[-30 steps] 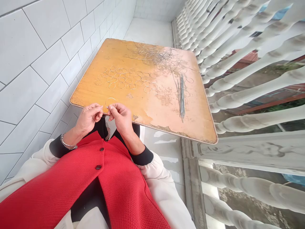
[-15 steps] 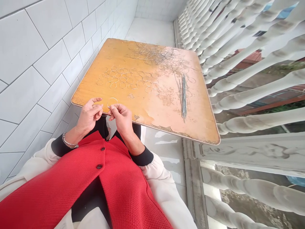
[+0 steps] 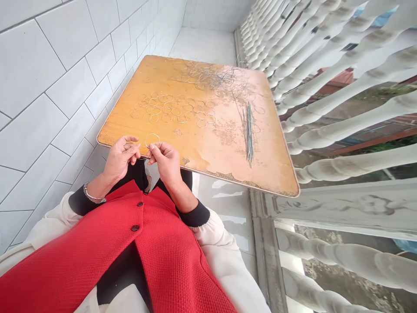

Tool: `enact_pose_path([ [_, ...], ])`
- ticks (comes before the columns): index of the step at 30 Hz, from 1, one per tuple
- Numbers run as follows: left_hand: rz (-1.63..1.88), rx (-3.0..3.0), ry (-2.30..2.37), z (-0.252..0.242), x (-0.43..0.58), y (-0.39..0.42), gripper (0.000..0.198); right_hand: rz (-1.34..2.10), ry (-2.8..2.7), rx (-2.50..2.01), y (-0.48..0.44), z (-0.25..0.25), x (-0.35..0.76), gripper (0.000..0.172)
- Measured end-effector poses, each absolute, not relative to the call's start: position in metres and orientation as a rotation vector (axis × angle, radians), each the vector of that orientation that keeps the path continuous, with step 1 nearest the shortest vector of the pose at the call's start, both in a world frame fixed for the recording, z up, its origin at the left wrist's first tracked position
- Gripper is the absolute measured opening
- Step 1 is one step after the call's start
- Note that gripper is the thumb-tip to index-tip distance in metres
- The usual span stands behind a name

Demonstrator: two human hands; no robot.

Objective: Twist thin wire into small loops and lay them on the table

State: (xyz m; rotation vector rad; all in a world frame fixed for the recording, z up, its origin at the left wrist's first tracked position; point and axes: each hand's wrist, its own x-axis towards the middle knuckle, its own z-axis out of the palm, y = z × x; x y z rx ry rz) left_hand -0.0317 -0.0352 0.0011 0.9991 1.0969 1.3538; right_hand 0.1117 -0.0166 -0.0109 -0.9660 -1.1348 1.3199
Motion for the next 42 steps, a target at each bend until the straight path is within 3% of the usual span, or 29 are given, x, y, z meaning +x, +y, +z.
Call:
enact_pose_path([
  [7,1.183,1.908,1.439,0.007,-0.043,-0.036,0.008,1.25,-1.19,-1.033,-0.014,-0.011,0.116,0.034],
  [13,0.987,2.397,1.616,0.003,-0.036,-0.038,0.021,1.225,-1.233,-1.024,-0.017,-0.012,0.113,0.038],
  [21,1.076,2.684,1.725,-0.016,-0.03,-0.036,0.035,1.256,-1.168,-1.022,-0.022,-0.016,0.109,0.04],
  [25,1.17,2.53,1.681,-0.015,-0.033,-0.036,0.033,1.293,-1.2,-1.005,-0.02,-0.012,0.112,0.041],
  [33,1.179,1.527,1.274,0.006,-0.04,-0.034,0.019,1.456,-1.242,-0.938,-0.016,-0.008,0.118,0.038],
  [42,1.378,1.154,1.226,-0.002,-0.027,-0.037,0.017,1.52,-1.08,-0.862,-0.027,-0.022,0.117,0.034],
])
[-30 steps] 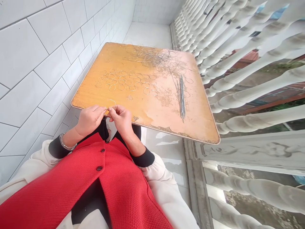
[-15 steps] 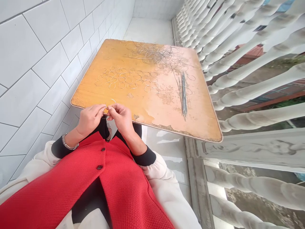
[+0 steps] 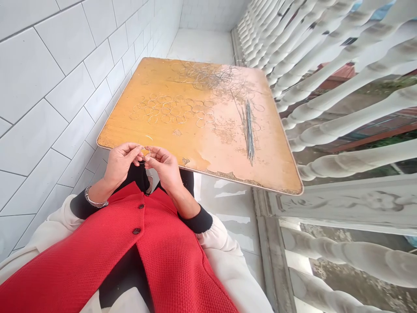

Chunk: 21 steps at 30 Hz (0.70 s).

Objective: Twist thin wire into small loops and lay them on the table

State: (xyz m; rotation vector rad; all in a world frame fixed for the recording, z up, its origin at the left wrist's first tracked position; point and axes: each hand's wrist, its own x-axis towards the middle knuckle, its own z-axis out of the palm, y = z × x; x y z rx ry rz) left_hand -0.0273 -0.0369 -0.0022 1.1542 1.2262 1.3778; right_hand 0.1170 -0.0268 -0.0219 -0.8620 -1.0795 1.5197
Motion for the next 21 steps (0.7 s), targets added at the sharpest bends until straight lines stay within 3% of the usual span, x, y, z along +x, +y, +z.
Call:
enact_pose_path([
  [21,1.243,1.134,1.117,-0.0099,-0.0265,-0.0348,0.032,1.226,-1.196,-1.084,-0.0309,-0.0226,0.1121,0.028],
])
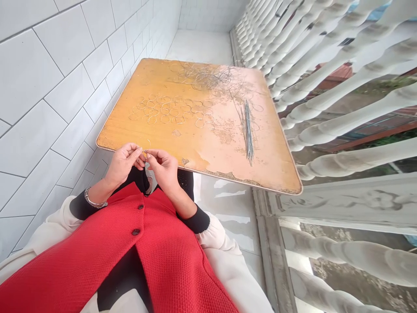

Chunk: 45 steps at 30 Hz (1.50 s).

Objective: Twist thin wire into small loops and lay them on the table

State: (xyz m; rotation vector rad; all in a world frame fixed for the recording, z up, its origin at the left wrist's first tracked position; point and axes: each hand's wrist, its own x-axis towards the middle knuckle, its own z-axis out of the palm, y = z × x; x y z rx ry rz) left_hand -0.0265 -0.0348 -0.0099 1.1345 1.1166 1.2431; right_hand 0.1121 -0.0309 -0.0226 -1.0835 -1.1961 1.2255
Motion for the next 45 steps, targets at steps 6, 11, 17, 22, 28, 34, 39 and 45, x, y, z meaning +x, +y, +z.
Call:
enact_pose_path([
  [6,1.23,1.194,1.092,-0.007,-0.029,-0.037,0.03,1.079,-1.32,-1.125,-0.033,-0.02,0.112,0.021],
  [11,1.273,1.205,1.143,-0.006,-0.029,-0.038,0.028,1.066,-1.348,-1.14,-0.031,-0.021,0.115,0.023],
  [17,1.258,1.007,1.049,-0.002,-0.029,-0.036,0.033,1.023,-1.337,-1.167,-0.028,-0.025,0.118,0.021],
  [22,1.198,0.871,1.004,0.005,-0.033,-0.035,0.039,0.948,-1.426,-1.188,-0.024,-0.027,0.121,0.024],
  [28,1.194,0.897,1.012,0.003,-0.032,-0.034,0.037,0.859,-1.504,-1.149,-0.025,-0.022,0.12,0.02],
  [34,1.174,0.907,1.048,0.005,-0.029,-0.033,0.035,0.672,-1.57,-1.131,-0.027,-0.021,0.118,0.02],
  [39,1.165,0.909,1.041,0.007,-0.029,-0.033,0.034,0.617,-1.544,-1.145,-0.028,-0.022,0.115,0.018],
  [45,1.164,0.901,1.047,0.01,-0.029,-0.033,0.033,1.001,-1.325,-1.064,-0.025,-0.021,0.116,0.022],
])
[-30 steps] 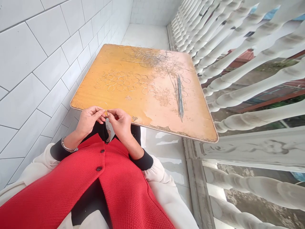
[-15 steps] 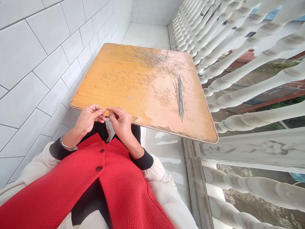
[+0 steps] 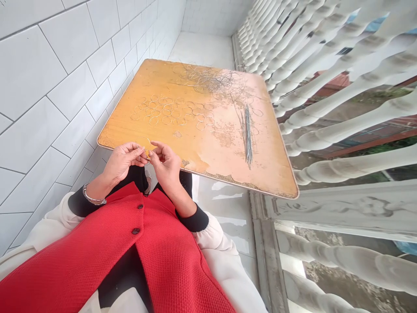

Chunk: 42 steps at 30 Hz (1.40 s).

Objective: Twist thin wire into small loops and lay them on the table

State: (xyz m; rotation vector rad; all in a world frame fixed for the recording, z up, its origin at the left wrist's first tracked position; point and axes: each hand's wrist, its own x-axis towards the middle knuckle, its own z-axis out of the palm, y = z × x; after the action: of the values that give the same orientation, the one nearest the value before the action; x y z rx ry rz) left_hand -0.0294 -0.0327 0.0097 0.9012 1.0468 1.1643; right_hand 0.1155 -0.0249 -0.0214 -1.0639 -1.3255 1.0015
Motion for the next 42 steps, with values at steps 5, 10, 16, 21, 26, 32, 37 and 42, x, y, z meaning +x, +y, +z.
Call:
enact_pose_path([
  [5,1.182,0.957,1.058,0.009,-0.029,-0.03,0.033,1.315,-1.182,-1.012,-0.023,-0.021,0.12,0.027],
  [10,1.127,0.997,1.056,0.011,-0.029,-0.026,0.034,1.26,-1.164,-1.056,-0.023,-0.022,0.121,0.026],
  [16,1.025,1.031,1.066,0.019,-0.034,-0.026,0.03,1.303,-1.165,-1.048,-0.02,-0.018,0.121,0.024],
  [21,1.021,1.189,1.148,0.019,-0.038,-0.026,0.015,1.346,-1.13,-1.043,-0.019,-0.016,0.121,0.023],
  [26,1.059,1.25,1.17,0.014,-0.04,-0.023,0.019,1.349,-1.123,-1.015,-0.02,-0.012,0.121,0.02],
  [32,1.048,1.222,1.136,0.018,-0.038,-0.023,0.02,1.416,-1.09,-0.978,-0.018,-0.012,0.12,0.026],
  [37,1.036,1.235,1.129,0.02,-0.037,-0.023,0.017,1.431,-1.187,-0.997,-0.016,-0.012,0.121,0.027],
  [42,1.011,1.22,1.094,0.017,-0.039,-0.022,0.019,1.334,-1.162,-1.014,-0.015,-0.01,0.12,0.025],
])
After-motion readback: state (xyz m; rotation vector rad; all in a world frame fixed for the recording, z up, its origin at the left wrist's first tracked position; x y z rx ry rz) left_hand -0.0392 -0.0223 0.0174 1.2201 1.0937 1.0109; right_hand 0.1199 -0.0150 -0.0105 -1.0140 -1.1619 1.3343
